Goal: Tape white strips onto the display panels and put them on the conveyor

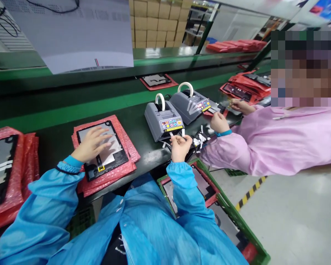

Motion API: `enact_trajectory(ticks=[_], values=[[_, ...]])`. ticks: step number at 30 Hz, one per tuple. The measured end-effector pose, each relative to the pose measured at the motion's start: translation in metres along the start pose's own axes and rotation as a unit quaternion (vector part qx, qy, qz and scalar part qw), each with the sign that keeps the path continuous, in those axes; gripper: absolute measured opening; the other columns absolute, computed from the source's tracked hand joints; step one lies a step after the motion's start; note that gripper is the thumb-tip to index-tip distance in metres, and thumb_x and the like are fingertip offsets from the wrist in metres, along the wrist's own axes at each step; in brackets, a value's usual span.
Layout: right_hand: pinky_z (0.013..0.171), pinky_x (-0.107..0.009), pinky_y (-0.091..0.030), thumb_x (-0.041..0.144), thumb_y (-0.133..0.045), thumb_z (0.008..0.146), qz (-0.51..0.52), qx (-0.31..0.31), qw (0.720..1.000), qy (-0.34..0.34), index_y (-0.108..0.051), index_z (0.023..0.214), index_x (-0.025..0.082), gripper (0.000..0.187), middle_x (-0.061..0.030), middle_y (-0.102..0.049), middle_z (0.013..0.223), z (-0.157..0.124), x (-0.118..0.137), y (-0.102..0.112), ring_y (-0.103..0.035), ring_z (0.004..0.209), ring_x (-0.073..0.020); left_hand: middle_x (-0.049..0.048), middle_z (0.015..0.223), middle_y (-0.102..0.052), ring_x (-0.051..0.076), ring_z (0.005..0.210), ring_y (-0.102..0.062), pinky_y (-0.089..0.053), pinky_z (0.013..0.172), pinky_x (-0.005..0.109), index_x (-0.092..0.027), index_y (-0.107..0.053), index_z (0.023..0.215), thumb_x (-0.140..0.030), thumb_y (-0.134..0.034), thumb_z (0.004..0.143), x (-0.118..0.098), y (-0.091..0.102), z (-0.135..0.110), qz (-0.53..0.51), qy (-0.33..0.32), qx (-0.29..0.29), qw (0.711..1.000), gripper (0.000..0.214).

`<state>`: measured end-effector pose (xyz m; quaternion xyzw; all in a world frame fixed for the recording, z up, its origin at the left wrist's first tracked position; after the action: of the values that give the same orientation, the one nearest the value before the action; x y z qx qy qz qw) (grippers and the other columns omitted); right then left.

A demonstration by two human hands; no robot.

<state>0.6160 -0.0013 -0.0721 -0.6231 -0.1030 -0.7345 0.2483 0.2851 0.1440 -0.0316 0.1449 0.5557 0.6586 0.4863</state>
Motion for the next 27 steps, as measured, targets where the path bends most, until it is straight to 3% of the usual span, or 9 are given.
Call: enact_trajectory(ticks=[2,5,9,12,14,19,23,27], values=[[0.056,-0.024,-0.044,0.033,-0.071,0.064,-0.021,0.057,0.998,0.027,-0.026,0.092,0.026,0.054,0.0079,-0.061,0.069,-0.009,0.013,-0.010,-0.059,0.058,-0.0108,0.0125,0.126,-0.059,0.029,0.122,-0.044,-0.031,0.107,0.051,-0.018,-0.065,0.112,-0.048,-0.046,0.090,-0.012,0.000,0.003,-0.028,-0.010,-0.004,1.000,0.042],[0.059,-0.025,-0.046,0.028,-0.070,0.069,-0.034,0.219,0.975,0.030,-0.027,0.098,0.027,0.052,0.0072,-0.063,0.070,-0.036,0.029,-0.049,-0.060,0.061,-0.0115,0.0107,0.113,-0.065,0.025,0.111,-0.052,-0.037,0.102,0.045,-0.019,-0.064,0.110,-0.048,-0.049,0.089,-0.036,-0.002,0.012,-0.084,-0.010,-0.001,0.996,0.039],[0.060,-0.026,-0.046,0.028,-0.068,0.073,-0.043,0.425,0.904,0.012,-0.028,0.098,0.027,0.047,0.0062,-0.063,0.071,-0.082,0.040,-0.115,-0.060,0.062,-0.0119,0.0073,0.099,-0.068,0.021,0.098,-0.056,-0.042,0.093,0.038,-0.019,-0.064,0.100,-0.044,-0.057,0.087,-0.057,-0.007,0.023,-0.134,0.014,0.009,0.991,0.029],[0.062,-0.028,-0.047,0.031,-0.068,0.074,-0.053,0.506,0.861,0.009,-0.030,0.098,0.026,0.046,0.0055,-0.063,0.071,-0.103,0.039,-0.149,-0.060,0.062,-0.0125,0.0048,0.084,-0.066,0.019,0.088,-0.055,-0.043,0.085,0.034,-0.018,-0.062,0.081,-0.036,-0.060,0.086,-0.053,-0.009,0.022,-0.142,0.040,0.025,0.989,0.019],[0.064,-0.029,-0.048,0.032,-0.070,0.072,-0.059,0.519,0.852,-0.006,-0.030,0.098,0.026,0.049,0.0042,-0.065,0.073,-0.105,0.032,-0.162,-0.061,0.064,-0.0134,0.0030,0.076,-0.064,0.018,0.082,-0.055,-0.043,0.081,0.032,-0.018,-0.059,0.071,-0.030,-0.060,0.085,-0.042,-0.009,0.017,-0.145,0.080,0.025,0.986,0.019],[0.069,-0.031,-0.050,0.036,-0.075,0.066,-0.052,0.490,0.867,-0.068,-0.030,0.096,0.026,0.055,0.0026,-0.066,0.078,-0.093,0.010,-0.176,-0.064,0.072,-0.0153,0.0003,0.071,-0.060,0.015,0.073,-0.053,-0.042,0.074,0.029,-0.017,-0.058,0.068,-0.024,-0.060,0.084,-0.010,-0.009,0.002,-0.176,0.211,-0.001,0.962,0.017],[0.068,-0.031,-0.050,0.037,-0.074,0.066,-0.043,0.523,0.847,-0.090,-0.031,0.095,0.026,0.053,0.0055,-0.064,0.071,-0.099,0.000,-0.189,-0.062,0.068,-0.0145,-0.0006,0.069,-0.059,0.014,0.069,-0.052,-0.041,0.070,0.028,-0.017,-0.060,0.068,-0.024,-0.061,0.082,-0.004,-0.014,0.000,-0.201,0.238,0.015,0.950,0.016],[0.064,-0.028,-0.047,0.033,-0.071,0.066,-0.046,0.527,0.843,-0.093,-0.031,0.094,0.026,0.050,0.0073,-0.062,0.067,-0.102,-0.007,-0.198,-0.059,0.062,-0.0125,0.0006,0.067,-0.059,0.016,0.072,-0.053,-0.042,0.071,0.029,-0.016,-0.061,0.070,-0.025,-0.059,0.083,0.001,-0.021,0.000,-0.185,0.267,0.039,0.945,0.016]])
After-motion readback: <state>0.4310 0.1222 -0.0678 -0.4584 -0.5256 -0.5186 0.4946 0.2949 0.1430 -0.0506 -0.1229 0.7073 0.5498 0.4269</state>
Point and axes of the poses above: each hand's wrist, its own z-axis towards the middle knuckle, its own y-axis out of the back of the hand, x = y × z, the point moved 8 cm from there along z, towards the middle knuckle
